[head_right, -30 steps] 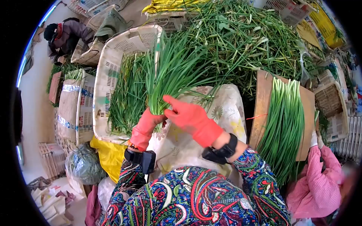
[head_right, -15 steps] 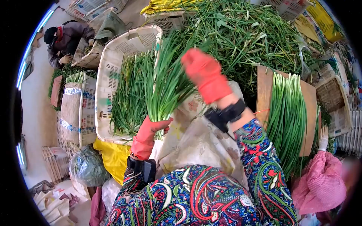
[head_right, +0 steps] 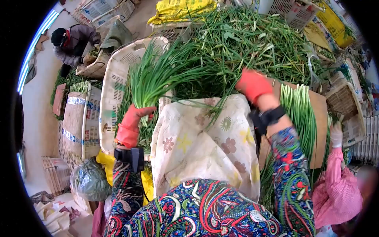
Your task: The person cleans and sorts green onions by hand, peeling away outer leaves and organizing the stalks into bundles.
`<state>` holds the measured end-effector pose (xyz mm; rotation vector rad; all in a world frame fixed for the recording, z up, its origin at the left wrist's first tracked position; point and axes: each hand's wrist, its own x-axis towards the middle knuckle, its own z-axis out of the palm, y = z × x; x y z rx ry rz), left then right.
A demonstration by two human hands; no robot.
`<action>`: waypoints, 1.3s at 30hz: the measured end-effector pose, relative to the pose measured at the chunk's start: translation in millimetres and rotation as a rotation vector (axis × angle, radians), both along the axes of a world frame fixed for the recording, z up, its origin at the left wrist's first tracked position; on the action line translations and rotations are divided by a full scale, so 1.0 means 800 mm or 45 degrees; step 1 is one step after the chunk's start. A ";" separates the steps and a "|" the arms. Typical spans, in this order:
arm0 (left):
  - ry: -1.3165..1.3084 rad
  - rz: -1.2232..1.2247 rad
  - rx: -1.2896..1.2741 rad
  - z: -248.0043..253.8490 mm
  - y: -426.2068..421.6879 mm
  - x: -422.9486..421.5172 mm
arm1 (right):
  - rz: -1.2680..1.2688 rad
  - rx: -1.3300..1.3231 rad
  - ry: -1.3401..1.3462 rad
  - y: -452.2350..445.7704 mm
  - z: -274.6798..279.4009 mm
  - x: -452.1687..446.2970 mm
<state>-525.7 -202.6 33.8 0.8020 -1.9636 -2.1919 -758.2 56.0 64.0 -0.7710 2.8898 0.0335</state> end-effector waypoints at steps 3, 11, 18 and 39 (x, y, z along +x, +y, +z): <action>-0.018 -0.046 -0.303 0.039 -0.022 -0.018 | 0.320 -0.269 -1.138 -0.004 -0.033 0.060; -0.861 -0.122 -1.586 0.036 0.099 -0.003 | -0.292 -1.661 -2.594 -0.137 -0.059 0.189; -0.280 -0.020 -0.741 -0.036 0.107 0.066 | -0.268 -1.597 -2.004 -0.100 -0.118 0.232; -0.290 0.144 0.559 -0.015 0.100 0.087 | -0.016 -1.259 -1.363 -0.037 -0.038 0.182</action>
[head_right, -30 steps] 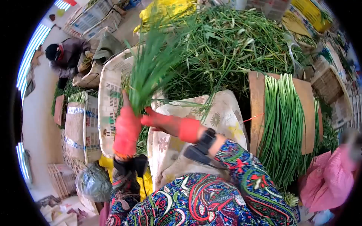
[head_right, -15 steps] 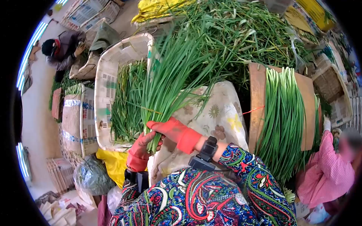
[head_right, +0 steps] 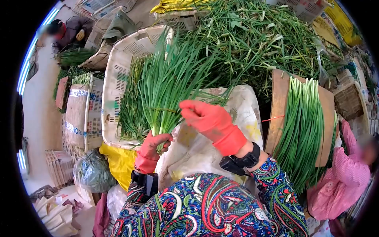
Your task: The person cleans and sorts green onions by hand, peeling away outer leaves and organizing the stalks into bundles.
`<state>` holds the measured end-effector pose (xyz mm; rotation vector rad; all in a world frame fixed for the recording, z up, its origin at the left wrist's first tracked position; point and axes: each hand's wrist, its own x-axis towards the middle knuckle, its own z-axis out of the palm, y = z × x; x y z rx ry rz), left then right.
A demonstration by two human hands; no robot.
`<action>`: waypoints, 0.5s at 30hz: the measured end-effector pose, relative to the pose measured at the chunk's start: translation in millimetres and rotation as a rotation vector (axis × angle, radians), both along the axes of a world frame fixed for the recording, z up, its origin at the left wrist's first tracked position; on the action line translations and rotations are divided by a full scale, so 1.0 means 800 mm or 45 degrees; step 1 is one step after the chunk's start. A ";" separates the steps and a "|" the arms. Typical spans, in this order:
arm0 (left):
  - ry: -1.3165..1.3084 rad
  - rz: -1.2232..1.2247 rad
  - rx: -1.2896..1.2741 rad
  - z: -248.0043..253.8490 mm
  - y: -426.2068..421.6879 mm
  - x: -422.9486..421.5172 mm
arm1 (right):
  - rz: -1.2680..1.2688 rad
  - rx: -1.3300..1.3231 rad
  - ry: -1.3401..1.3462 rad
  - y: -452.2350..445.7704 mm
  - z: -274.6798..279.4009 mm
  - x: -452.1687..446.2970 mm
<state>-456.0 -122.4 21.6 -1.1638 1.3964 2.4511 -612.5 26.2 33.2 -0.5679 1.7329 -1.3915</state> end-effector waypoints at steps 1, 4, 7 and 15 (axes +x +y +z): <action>0.013 0.004 -0.039 0.001 0.004 0.000 | 0.025 0.044 0.201 -0.008 0.003 0.005; 0.028 -0.003 -0.101 0.000 0.014 -0.002 | 0.150 0.150 0.795 -0.029 -0.005 0.015; -0.025 -0.006 -0.068 0.001 0.013 0.010 | 0.181 -0.009 1.219 -0.041 -0.055 0.004; 0.140 0.063 0.266 -0.009 -0.002 0.062 | 0.077 0.058 1.607 -0.042 -0.014 -0.149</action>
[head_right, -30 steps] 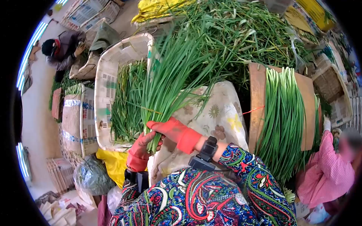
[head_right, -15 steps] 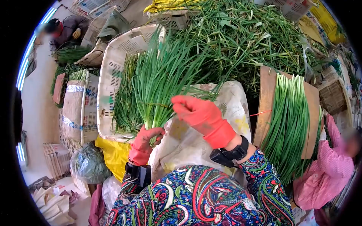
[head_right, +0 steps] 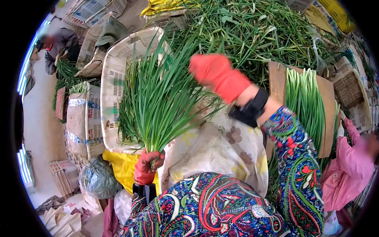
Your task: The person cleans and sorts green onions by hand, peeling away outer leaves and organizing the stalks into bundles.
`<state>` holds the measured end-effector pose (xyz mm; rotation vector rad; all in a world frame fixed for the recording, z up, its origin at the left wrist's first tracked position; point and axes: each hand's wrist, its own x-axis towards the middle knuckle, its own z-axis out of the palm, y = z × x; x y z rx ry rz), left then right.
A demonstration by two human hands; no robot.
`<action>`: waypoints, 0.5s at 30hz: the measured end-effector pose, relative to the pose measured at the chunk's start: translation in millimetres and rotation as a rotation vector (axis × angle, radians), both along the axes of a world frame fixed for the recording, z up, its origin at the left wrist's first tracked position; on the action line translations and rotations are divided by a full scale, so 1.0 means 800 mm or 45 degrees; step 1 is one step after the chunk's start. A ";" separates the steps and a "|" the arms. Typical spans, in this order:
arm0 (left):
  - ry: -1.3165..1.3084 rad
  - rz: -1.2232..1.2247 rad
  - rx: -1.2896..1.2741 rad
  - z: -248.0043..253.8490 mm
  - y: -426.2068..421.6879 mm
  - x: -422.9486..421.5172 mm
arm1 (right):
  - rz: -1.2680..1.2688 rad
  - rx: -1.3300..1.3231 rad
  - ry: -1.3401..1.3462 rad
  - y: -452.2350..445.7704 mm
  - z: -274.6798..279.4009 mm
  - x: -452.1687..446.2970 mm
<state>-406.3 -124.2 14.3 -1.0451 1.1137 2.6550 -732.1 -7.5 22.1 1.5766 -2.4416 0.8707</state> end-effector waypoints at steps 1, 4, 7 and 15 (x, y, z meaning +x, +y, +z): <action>-0.010 -0.002 -0.013 -0.002 -0.001 0.006 | 0.005 -0.070 0.059 0.005 0.006 -0.034; -0.045 -0.030 -0.090 0.002 -0.004 0.015 | -0.329 -0.138 -0.247 0.023 0.010 -0.154; -0.118 -0.074 -0.157 -0.012 -0.014 0.030 | -0.533 -0.384 -0.904 0.051 0.042 -0.211; -0.244 -0.122 -0.326 0.006 -0.015 0.018 | -0.611 0.126 0.619 0.055 0.023 -0.244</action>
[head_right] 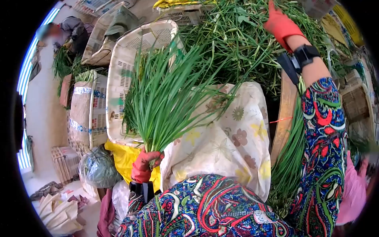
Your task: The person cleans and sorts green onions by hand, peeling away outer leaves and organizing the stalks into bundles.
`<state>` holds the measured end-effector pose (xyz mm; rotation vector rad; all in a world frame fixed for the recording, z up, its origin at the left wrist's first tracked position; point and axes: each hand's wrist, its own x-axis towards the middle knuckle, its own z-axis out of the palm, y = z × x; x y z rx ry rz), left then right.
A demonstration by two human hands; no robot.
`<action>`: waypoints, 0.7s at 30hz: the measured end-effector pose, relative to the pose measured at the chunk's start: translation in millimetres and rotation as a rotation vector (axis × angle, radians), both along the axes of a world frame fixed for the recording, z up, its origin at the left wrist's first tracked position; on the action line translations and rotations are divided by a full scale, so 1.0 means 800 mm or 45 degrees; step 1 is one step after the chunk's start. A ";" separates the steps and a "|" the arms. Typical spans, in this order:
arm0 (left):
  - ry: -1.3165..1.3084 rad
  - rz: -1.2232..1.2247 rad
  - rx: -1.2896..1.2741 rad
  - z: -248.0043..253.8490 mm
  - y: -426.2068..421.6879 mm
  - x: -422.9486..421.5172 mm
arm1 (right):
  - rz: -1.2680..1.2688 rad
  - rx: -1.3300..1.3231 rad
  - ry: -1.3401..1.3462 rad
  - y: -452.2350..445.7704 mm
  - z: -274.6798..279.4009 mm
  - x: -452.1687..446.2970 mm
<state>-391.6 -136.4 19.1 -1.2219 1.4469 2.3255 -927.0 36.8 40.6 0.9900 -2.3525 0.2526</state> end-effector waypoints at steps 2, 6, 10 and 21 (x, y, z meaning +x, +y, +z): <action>-0.078 -0.041 -0.104 0.017 -0.002 -0.016 | 0.060 0.389 -0.266 0.006 0.025 0.030; -0.134 -0.097 -0.171 0.043 -0.004 -0.041 | 0.315 0.020 -1.493 -0.033 0.081 0.184; -0.127 -0.124 -0.138 0.043 -0.007 -0.045 | 1.110 -0.280 -1.375 -0.054 0.038 0.314; 0.125 0.042 -0.211 0.018 0.035 -0.065 | 0.813 -0.137 -1.055 -0.081 -0.039 0.458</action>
